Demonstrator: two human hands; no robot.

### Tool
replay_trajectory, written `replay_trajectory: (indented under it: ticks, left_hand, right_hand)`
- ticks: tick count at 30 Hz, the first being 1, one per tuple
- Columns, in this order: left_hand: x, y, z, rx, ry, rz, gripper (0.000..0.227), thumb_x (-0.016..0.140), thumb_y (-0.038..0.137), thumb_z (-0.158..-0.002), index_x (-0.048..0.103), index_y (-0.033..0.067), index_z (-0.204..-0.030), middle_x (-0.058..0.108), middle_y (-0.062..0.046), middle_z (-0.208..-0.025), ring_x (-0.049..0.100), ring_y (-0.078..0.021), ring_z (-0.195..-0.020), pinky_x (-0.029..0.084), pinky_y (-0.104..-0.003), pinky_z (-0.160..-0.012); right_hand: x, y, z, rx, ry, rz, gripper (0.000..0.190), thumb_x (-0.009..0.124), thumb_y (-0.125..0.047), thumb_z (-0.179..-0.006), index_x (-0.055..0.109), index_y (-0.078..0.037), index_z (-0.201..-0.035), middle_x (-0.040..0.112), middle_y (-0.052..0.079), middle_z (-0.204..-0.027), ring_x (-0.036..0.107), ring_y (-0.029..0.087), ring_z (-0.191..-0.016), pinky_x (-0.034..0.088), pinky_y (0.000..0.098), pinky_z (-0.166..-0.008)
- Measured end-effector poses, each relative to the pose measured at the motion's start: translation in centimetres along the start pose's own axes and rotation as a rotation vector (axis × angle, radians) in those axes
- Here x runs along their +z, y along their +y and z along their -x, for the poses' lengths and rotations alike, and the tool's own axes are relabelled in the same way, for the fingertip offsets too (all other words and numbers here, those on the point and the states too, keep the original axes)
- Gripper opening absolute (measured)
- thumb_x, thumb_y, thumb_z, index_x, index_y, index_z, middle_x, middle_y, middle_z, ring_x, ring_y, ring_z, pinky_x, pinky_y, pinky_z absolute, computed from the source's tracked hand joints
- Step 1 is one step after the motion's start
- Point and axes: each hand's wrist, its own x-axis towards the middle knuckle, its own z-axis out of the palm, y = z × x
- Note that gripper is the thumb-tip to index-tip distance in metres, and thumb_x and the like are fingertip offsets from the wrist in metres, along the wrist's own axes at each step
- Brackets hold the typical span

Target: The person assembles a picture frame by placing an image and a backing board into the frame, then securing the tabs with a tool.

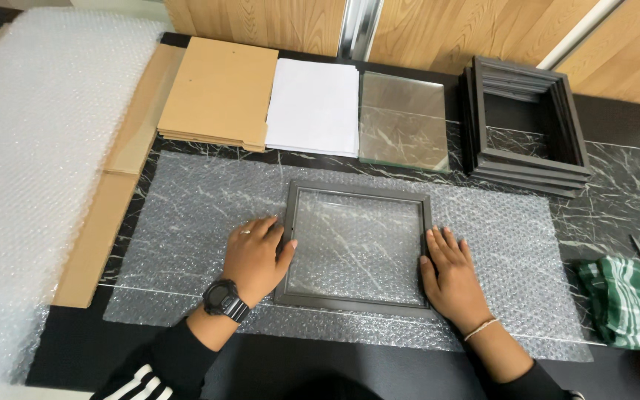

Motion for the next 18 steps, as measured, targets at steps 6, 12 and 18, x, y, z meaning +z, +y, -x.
replay_trajectory:
  ticks: [6,12,18]
  left_hand:
    - [0.2,-1.8,-3.5,-0.038,-0.023,-0.006,0.046,0.061,0.044,-0.100,0.080,0.0055,-0.116,0.079,-0.015,-0.103,0.075,-0.0359,-0.101,0.052,-0.050,-0.088]
    - [2.0,-4.7,-12.3,-0.073,-0.002,0.011,0.035,0.066,0.026,-0.096,0.076,0.0053,-0.122,0.077,-0.015,-0.107,0.078,-0.0361,-0.088,0.061,-0.046,-0.075]
    - [5.2,-4.3,-18.3,0.087,-0.077,-0.222,0.051,0.071,0.008,-0.091,0.064,0.0012,-0.141,0.069,-0.022,-0.128,0.078,-0.0303,-0.080,0.064,-0.043,-0.062]
  right_hand:
    - [-2.0,-1.7,-3.7,-0.055,0.097,0.045,0.043,0.068,-0.032,-0.098,0.075,-0.013,-0.135,0.066,0.014,-0.153,0.058,0.035,-0.146,0.047,0.0499,-0.117]
    - [0.0,-4.9,-15.5,-0.204,0.080,-0.077,0.040,0.073,-0.027,-0.094,0.076,-0.008,-0.129,0.073,0.019,-0.135,0.068,0.038,-0.132,0.053,0.0471,-0.111]
    - [5.1,-8.0,-25.2,-0.318,0.021,-0.021,0.052,0.078,-0.028,-0.091,0.071,-0.010,-0.140,0.067,0.016,-0.146,0.058,0.040,-0.142,0.046,0.0551,-0.118]
